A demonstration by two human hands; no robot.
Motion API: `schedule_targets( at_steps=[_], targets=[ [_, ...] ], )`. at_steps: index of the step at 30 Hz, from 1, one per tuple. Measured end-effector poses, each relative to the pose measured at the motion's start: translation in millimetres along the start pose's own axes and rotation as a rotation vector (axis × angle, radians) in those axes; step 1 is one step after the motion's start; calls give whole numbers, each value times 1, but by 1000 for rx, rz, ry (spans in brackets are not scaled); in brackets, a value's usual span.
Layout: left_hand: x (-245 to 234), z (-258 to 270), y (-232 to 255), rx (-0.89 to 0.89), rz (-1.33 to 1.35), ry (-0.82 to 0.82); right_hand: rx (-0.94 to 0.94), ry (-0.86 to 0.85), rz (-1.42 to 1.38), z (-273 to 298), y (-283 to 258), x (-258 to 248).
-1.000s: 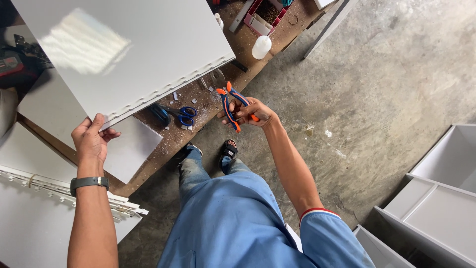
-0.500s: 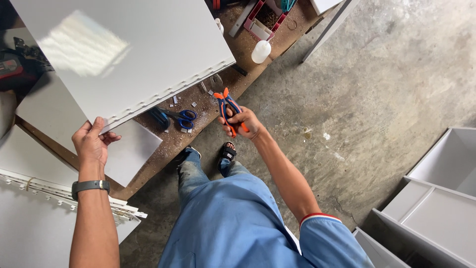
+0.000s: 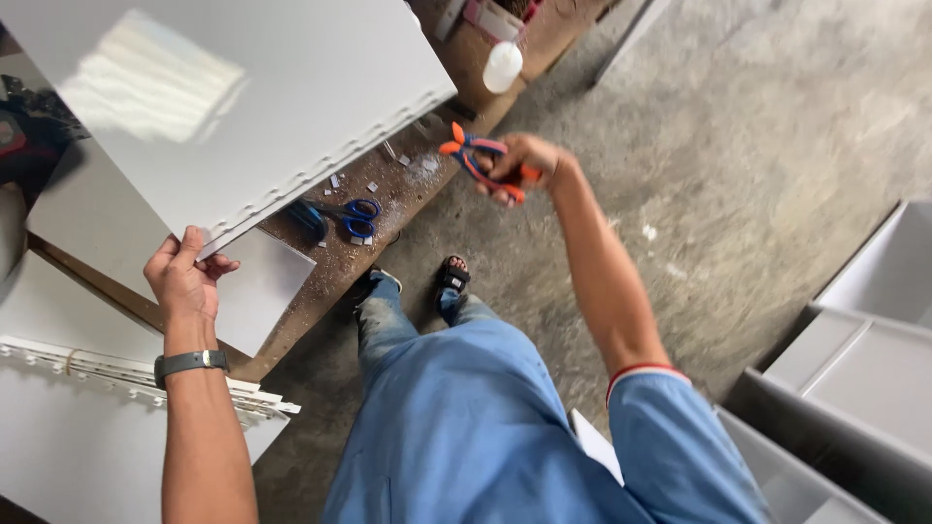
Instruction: Apply adhesive to the edge of a white wooden board and attaching a trim or molding.
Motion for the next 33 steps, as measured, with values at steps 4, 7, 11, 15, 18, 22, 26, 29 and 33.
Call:
schedule_targets(
  at_steps=[4,7,11,15,18,22,26,29,33],
  targets=[
    [-1,-3,-6,1,17,22,42,-144,42,2,-14,-4],
    [0,-1,-9,10,20,26,-243,-78,-240,-16,40,39],
    [7,-2,-12,46,50,13,-594,134,-572,-102,104,127],
    [17,0,-12,25,16,12,-845,263,-841,-119,91,180],
    [17,5,-6,35,9,43,-884,361,-829,-106,85,192],
    [22,7,0,24,20,44,-918,510,-452,-96,140,129],
    [22,9,0,12,28,66,-542,483,-23,-51,169,94],
    [16,6,-2,3,32,63,-586,387,97,-33,169,89],
    [16,3,-6,0,36,21,-388,165,-32,-25,145,97]
  ],
)
Point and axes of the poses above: each hand's wrist, its own z-axis away from the middle knuckle, its own x-axis out of the palm, y = z × x, the point moved 6 cm from there along -z, towards the middle knuckle, and after that the axes turned 4 degrees about x, right-handed, at the moved point
